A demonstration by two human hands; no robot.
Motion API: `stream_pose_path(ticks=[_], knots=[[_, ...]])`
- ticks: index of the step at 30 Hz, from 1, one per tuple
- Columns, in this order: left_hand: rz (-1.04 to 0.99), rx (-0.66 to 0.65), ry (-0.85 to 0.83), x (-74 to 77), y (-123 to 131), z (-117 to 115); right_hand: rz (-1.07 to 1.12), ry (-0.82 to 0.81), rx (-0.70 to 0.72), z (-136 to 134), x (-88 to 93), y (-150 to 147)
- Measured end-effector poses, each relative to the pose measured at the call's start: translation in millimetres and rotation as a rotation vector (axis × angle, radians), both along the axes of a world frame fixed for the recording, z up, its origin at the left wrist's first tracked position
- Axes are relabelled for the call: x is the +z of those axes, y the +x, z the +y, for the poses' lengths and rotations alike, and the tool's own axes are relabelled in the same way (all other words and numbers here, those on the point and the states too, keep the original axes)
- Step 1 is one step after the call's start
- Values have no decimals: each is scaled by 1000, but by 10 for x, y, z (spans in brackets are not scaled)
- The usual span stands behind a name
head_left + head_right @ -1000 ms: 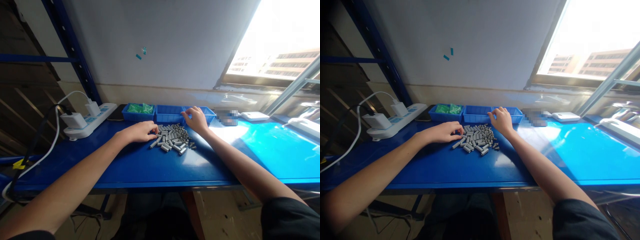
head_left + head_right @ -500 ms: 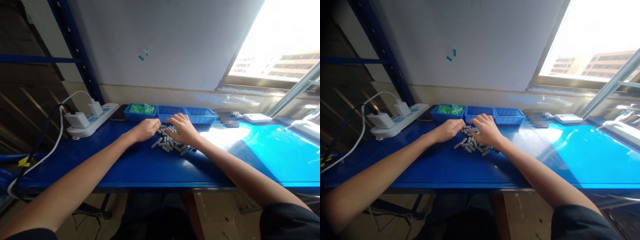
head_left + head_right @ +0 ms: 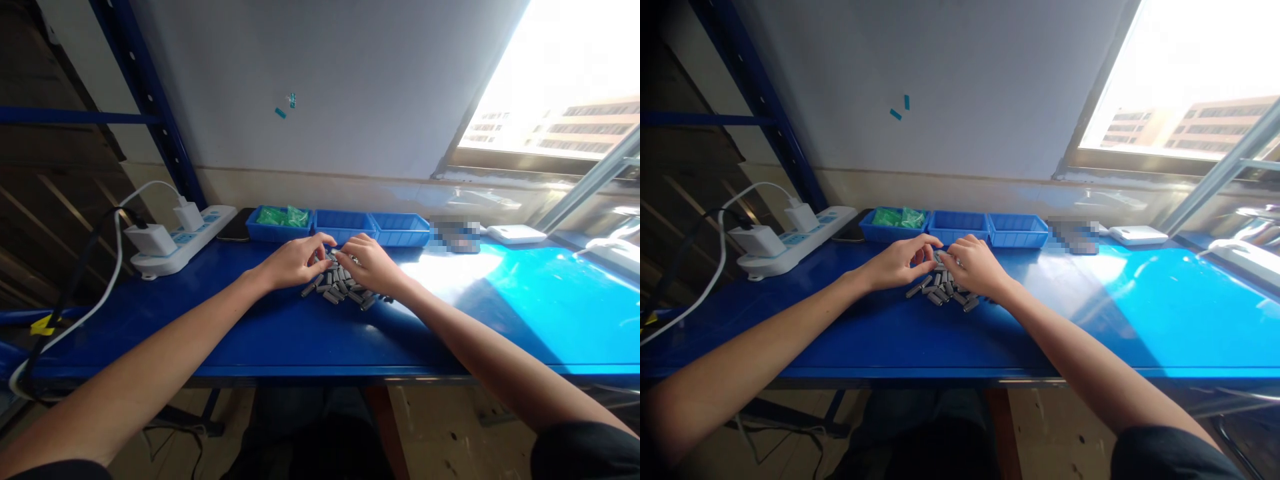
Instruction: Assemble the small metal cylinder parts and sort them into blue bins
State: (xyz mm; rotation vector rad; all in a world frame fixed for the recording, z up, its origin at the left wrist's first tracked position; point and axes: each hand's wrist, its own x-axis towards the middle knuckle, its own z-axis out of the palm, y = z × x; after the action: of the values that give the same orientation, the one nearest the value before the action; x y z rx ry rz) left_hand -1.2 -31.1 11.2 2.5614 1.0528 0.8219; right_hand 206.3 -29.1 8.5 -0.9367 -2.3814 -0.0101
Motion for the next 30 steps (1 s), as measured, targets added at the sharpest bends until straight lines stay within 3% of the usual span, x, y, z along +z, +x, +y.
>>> stream_pose_path(ticks=[5,12,20,30], knots=[[19,-23,33,0,75,-65,47,-49,100,-4,56,14],[20,117,31,10,44,-35,104,33,18,-16,-23,-11],[42,79,-2,-23,39,-18,72,121,14,-22,-43,-30],[-12,103,16,-32,97,-63,112,70,-101,17,-90,-33]])
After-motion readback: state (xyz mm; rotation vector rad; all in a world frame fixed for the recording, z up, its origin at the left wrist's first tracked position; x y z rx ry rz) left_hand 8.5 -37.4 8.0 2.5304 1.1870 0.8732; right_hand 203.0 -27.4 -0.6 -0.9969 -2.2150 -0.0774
